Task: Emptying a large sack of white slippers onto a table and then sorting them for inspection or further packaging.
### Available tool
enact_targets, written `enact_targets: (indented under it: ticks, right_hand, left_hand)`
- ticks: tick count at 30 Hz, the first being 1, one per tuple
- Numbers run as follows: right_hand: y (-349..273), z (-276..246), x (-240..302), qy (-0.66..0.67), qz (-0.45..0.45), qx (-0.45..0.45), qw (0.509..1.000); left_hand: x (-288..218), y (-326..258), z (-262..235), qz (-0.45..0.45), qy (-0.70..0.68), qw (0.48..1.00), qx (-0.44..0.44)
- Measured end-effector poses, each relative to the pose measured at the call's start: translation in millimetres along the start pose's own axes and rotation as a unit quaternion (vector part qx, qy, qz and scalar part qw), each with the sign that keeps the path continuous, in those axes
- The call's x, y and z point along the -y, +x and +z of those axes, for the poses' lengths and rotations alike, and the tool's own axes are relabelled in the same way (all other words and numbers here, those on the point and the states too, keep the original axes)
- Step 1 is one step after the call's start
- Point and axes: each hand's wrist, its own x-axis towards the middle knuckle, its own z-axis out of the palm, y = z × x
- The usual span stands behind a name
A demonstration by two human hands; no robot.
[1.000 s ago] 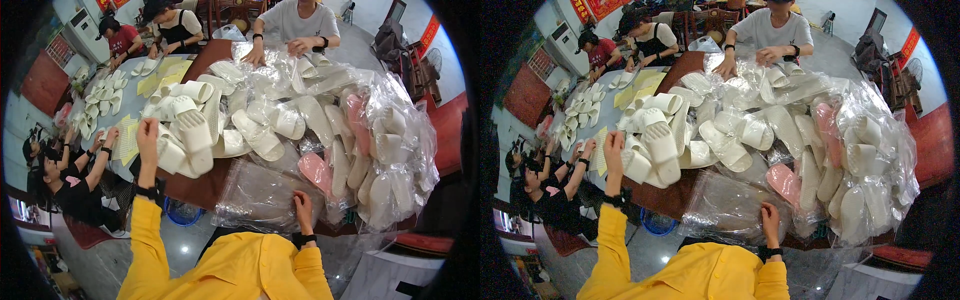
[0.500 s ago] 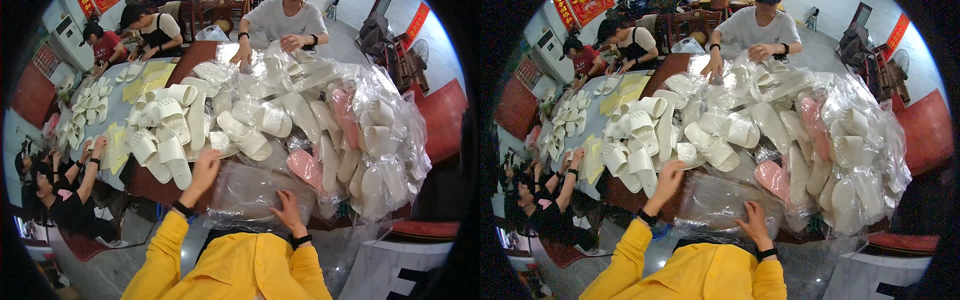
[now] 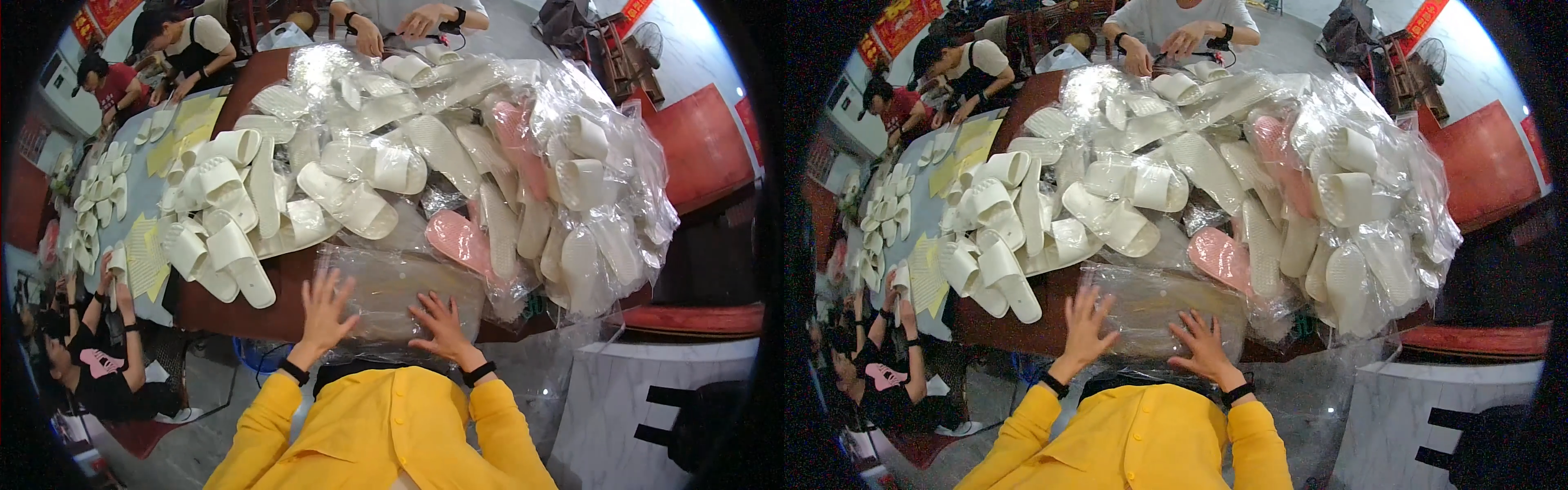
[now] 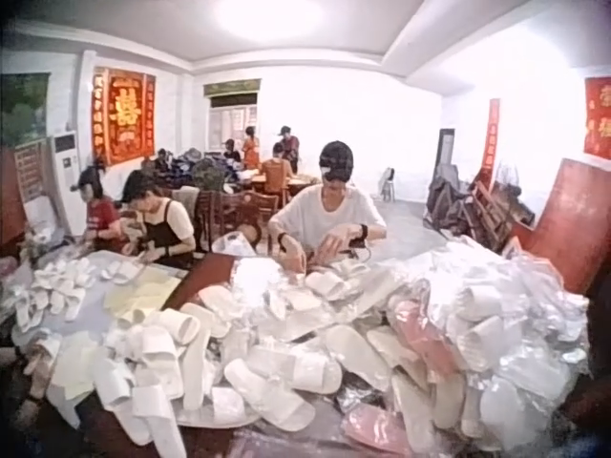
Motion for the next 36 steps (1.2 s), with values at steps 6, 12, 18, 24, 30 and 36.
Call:
enact_targets:
  ticks: [6,12,18,24,30,36]
  right_hand:
    - [-14,-7,-19,0.156,0.334,-0.281,0.886]
    - [0,18,-44,0.141,0.394,-0.302,0.856]
    - [3,14,-54,0.17,0.356,-0.316,0.863]
    - [26,-31,-26,0.313,0.431,-0.202,0.822]
    - [43,-7,-48,0.32,0.383,-0.123,0.858]
    - [75,-13,-41,0.244,0.31,-0.14,0.908]
  left_hand:
    - [21,6,11,-0.307,-0.108,0.938,-0.123]
    - [19,21,20,-0.295,-0.109,0.943,-0.105]
    - [37,7,35,-0.227,-0.154,0.958,-0.081]
    - [57,-16,30,-0.263,-0.36,0.892,-0.074]
    - [45,9,-10,-0.364,-0.496,0.788,0.032]
    - [85,28,8,-0.327,-0.476,0.815,-0.044]
